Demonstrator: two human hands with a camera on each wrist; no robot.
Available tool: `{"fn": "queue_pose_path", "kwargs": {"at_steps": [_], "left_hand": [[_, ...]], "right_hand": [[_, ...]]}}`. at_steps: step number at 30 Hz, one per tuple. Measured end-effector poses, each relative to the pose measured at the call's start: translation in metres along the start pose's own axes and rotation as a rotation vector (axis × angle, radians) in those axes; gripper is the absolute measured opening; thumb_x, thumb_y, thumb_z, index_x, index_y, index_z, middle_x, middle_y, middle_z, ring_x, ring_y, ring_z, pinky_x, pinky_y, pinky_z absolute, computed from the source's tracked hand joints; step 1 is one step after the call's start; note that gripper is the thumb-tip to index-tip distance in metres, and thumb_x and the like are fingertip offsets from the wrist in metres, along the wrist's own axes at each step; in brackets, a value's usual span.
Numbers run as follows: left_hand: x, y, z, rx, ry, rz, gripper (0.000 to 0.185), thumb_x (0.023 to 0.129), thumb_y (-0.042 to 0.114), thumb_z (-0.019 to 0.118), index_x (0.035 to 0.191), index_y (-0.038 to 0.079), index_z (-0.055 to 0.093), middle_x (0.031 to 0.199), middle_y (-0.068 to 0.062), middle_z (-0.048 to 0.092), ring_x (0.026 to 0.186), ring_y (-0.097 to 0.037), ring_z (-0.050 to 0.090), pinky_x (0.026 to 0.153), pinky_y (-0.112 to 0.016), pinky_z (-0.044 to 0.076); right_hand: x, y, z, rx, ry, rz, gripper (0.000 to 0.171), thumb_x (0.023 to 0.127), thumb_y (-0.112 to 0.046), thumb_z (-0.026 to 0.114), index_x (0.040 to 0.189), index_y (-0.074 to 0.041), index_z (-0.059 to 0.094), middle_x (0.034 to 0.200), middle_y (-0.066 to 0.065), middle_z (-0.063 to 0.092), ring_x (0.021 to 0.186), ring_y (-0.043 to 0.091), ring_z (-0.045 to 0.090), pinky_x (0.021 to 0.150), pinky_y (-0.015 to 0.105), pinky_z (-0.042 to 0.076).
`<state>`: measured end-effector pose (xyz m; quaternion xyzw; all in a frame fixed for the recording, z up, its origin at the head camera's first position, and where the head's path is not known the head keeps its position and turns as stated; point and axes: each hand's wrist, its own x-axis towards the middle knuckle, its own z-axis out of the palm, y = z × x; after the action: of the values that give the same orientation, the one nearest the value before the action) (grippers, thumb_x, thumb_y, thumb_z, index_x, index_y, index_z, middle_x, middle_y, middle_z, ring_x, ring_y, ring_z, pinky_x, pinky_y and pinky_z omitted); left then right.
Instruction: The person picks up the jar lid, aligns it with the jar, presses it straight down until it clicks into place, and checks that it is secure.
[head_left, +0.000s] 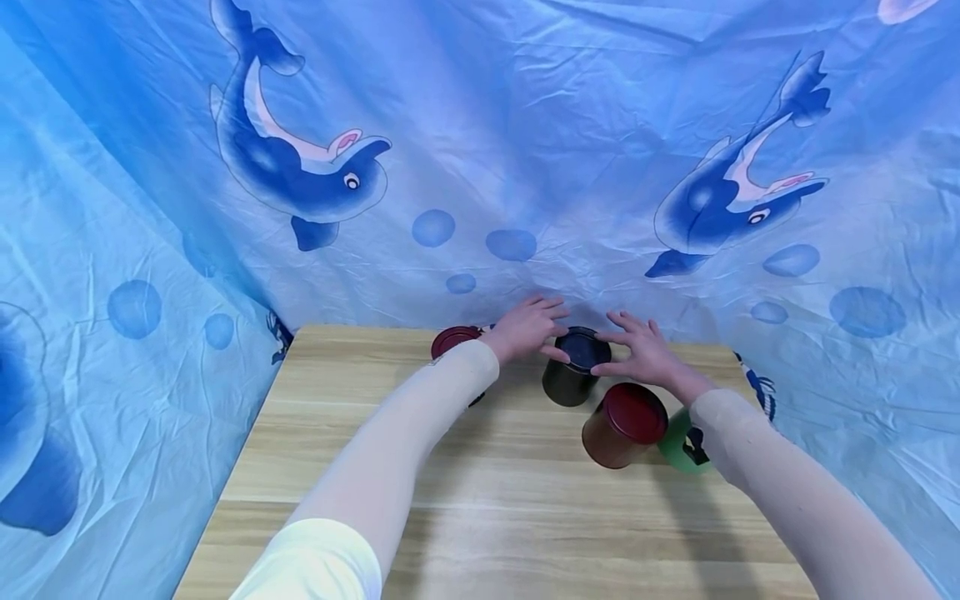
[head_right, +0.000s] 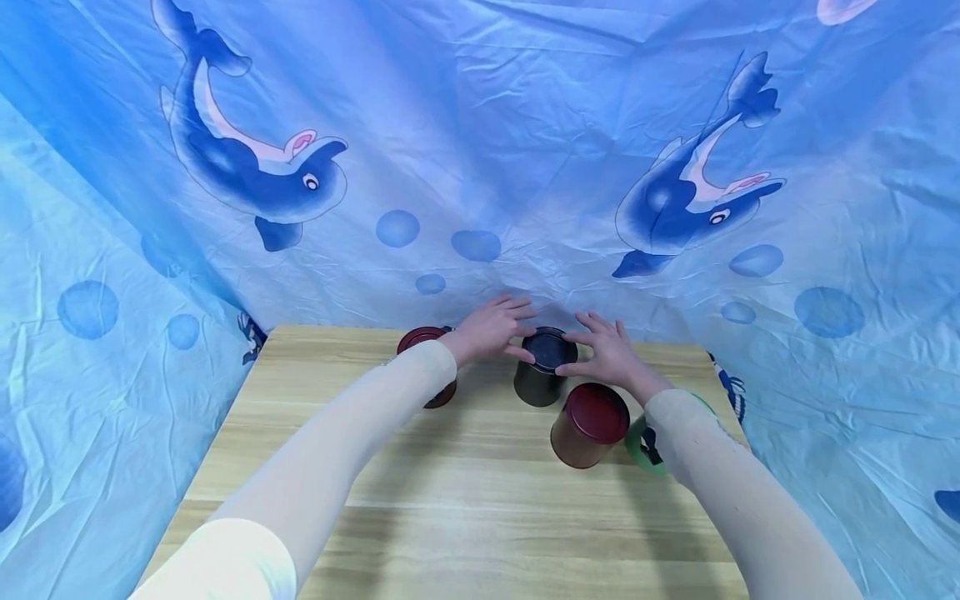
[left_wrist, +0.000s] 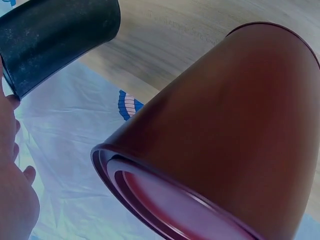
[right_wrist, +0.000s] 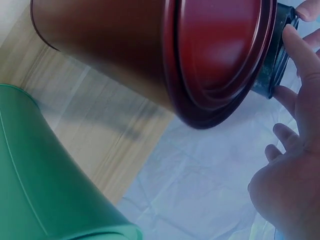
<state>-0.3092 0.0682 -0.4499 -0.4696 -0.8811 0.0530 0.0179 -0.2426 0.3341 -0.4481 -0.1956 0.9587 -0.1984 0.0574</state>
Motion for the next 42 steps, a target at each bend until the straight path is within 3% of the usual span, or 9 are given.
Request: {"fn": "queue_pose_path", "kwargs": {"at_steps": [11, 21, 28, 34, 42], "left_hand": [[-0.004, 0.007, -0.001, -0.049, -0.020, -0.030, 0.068, 0.103, 0.073, 0.046, 0.153, 0.030, 0.061, 0.170, -0.003, 0.043, 0.164, -0.024, 0.022, 0.132, -0.048, 0.021], [-0.004, 0.015, -0.008, -0.144, -0.062, -0.128, 0.065, 0.102, 0.072, 0.051, 0.151, 0.032, 0.062, 0.168, 0.001, 0.045, 0.164, -0.022, 0.021, 0.132, -0.049, 0.023], [0.002, 0.020, -0.005, -0.159, -0.064, -0.198, 0.062, 0.100, 0.072, 0.057, 0.149, 0.034, 0.065, 0.168, 0.001, 0.045, 0.164, -0.025, 0.023, 0.130, -0.051, 0.025], [-0.001, 0.028, -0.014, -0.151, -0.094, -0.263, 0.062, 0.101, 0.069, 0.059, 0.152, 0.034, 0.062, 0.170, 0.000, 0.042, 0.163, -0.028, 0.022, 0.129, -0.054, 0.028], [-0.003, 0.034, -0.014, -0.128, -0.124, -0.300, 0.061, 0.101, 0.069, 0.058, 0.152, 0.034, 0.062, 0.170, 0.001, 0.041, 0.163, -0.029, 0.022, 0.128, -0.056, 0.029]], "right_hand": [[0.001, -0.005, 0.002, -0.028, -0.002, 0.005, 0.064, 0.095, -0.042, 0.081, 0.145, -0.005, 0.067, 0.170, 0.027, 0.032, 0.159, 0.053, 0.017, 0.121, 0.081, 0.002], [0.003, -0.008, -0.001, -0.025, -0.019, 0.024, 0.063, 0.093, -0.043, 0.083, 0.141, -0.005, 0.070, 0.169, 0.029, 0.033, 0.158, 0.055, 0.017, 0.120, 0.083, 0.002], [0.004, -0.011, -0.003, -0.014, -0.037, 0.060, 0.064, 0.092, -0.043, 0.084, 0.141, -0.005, 0.069, 0.169, 0.029, 0.031, 0.158, 0.056, 0.017, 0.119, 0.084, 0.002], [0.008, -0.018, -0.004, -0.003, -0.049, 0.079, 0.066, 0.092, -0.044, 0.084, 0.142, -0.003, 0.068, 0.171, 0.029, 0.029, 0.158, 0.056, 0.016, 0.120, 0.082, 0.003], [0.010, -0.024, -0.004, -0.026, -0.080, 0.095, 0.066, 0.093, -0.043, 0.084, 0.141, -0.002, 0.068, 0.171, 0.030, 0.026, 0.158, 0.058, 0.015, 0.119, 0.084, 0.006]]}}
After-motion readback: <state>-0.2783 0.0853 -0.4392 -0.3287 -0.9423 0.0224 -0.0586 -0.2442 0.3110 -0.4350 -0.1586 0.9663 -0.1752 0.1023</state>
